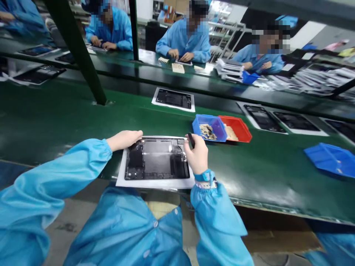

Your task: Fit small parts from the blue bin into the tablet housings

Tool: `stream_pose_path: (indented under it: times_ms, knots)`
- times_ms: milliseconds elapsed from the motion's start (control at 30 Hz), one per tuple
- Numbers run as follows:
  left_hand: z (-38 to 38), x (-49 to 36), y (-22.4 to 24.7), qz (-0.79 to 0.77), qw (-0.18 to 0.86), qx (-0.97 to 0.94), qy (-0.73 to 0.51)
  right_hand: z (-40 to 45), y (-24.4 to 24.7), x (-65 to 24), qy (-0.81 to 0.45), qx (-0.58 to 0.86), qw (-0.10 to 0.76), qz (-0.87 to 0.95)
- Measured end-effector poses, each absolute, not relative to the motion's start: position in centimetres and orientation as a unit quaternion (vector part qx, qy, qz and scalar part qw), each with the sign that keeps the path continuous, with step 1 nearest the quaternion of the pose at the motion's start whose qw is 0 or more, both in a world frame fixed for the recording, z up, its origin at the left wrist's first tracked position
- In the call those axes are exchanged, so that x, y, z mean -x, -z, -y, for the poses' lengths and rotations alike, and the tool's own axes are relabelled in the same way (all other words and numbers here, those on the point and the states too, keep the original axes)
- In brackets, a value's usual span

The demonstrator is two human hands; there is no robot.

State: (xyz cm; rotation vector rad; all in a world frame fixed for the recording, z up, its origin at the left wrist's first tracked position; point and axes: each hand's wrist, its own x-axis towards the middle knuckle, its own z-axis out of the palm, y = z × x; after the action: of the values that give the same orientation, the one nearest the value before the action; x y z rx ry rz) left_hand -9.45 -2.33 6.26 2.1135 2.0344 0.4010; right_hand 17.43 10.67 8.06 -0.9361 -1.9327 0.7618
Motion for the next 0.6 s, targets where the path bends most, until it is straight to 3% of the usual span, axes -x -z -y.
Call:
stream_pose_path:
  times_ms: [300,433,600]
  knots:
    - [4.3,9.2,-10.2,-0.705,0.083,-0.629,-0.318,-13.4,-6.6,-19.9,-0.494,0.35,0.356,0.712]
    - [5.5,8.6,-8.4,-0.73,0.114,-0.519,-0.429,-13.3,-5.9,-19.1,-0.557,0.319,0.379,0.666]
    - [7.7,7.0,-4.6,-0.712,0.205,-0.469,-0.48,-14.3,-4.9,-17.7,-0.575,0.309,0.413,0.635]
